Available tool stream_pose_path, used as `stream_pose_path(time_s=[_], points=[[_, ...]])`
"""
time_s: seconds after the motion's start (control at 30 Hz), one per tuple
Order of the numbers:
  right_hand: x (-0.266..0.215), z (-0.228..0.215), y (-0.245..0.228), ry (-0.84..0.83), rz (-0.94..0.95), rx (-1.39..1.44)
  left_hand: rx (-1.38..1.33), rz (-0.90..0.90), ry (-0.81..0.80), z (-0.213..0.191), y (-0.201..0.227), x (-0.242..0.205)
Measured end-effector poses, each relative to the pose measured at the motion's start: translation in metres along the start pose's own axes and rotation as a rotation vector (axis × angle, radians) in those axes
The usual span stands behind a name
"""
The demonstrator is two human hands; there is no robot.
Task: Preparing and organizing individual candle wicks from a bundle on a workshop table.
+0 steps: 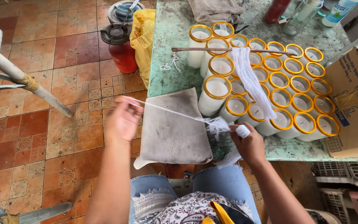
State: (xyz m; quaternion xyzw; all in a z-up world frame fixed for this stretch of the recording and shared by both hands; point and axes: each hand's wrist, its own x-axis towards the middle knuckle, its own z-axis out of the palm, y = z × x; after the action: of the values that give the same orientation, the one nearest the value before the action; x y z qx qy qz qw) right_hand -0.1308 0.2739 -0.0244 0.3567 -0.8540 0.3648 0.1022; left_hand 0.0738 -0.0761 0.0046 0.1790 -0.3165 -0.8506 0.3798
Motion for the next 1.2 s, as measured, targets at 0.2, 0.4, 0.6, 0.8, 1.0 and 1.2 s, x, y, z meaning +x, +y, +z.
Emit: stream_pose_path(time_s=[0.2,0.4,0.6,0.8,1.0,1.2], points=[[-0.01,-0.018,0.016,-0.039,0.066,-0.16,0.069,0.415,0.125,-0.021,0.078,0.001],[-0.014,-0.01,0.034,-0.047,0.074,-0.258,1.017,0.384,0.005,0.043,0.043,-0.026],[-0.011,-0.016,0.018,-0.061,0.115,-0.205,1.559,0.409,-0.563,0.016,-0.108,-0.04],[-0.016,-0.02,0.034,-0.014,0.164,-0.2,1.924,0.427,-0.623,0.016,-0.154,-0.048],[-0.023,-0.029,0.054,0.023,0.163,-0.24,1.328,0.084,-0.408,0.023,-0.106,-0.032],[-0.035,-0.014,0.1,0.068,0.168,-0.299,0.791,0.341,0.196,0.003,0.021,0.008]])
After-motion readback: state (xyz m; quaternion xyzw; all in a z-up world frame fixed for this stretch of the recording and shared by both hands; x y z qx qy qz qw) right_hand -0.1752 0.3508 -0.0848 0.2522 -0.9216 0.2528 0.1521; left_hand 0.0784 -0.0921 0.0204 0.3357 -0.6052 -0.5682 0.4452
